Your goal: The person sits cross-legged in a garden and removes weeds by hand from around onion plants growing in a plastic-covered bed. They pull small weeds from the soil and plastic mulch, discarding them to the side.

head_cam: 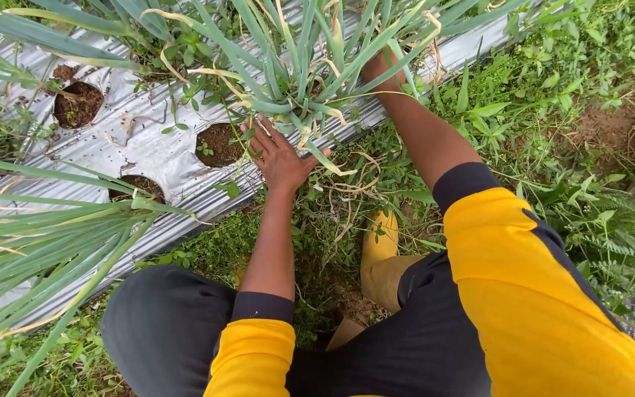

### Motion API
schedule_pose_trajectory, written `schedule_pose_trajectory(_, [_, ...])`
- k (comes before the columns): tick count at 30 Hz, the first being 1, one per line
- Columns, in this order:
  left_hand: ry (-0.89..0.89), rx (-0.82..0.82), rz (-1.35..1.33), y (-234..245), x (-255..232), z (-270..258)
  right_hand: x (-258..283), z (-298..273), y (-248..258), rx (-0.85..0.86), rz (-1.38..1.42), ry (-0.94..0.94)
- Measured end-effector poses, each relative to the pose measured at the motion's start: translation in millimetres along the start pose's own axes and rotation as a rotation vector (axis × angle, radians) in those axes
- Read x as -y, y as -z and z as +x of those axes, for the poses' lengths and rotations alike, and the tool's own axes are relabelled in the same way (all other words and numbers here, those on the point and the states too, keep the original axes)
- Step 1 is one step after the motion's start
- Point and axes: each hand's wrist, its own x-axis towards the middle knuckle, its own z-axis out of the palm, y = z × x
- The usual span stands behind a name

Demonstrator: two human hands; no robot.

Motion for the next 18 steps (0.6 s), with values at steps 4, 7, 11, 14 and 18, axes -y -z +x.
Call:
schedule_pose_trajectory(4, [-0.003,-0.009,0.001,-0.8,0.7,-3.0,-5.0,-6.1,14.4,0.025,-0.080,0.079])
schedule_pose_trajectory(7, [-0.002,-0.006,0.005,6.4,-4.6,-10.2,-16.2,-16.5,25.8,0.043,-0.134,0.127])
schedule_pose_trajectory(11, [-0.011,-0.021,0.018,-4.5,3.7,-1.9,-29.2,-24.2,45.3,0.065,-0.211,0.202])
schedule_pose_trajectory(14, [0.012,0.092,0.146,29.5,-15.1,-10.1,-41.1,-36.8,55.4,0.086,-0.264,0.250])
schedule_pose_trajectory(18, [0.024,0.127,0.132,35.2,-19.3,-14.2,-24.1,-116.5,115.6,0.369,-0.121,0.118])
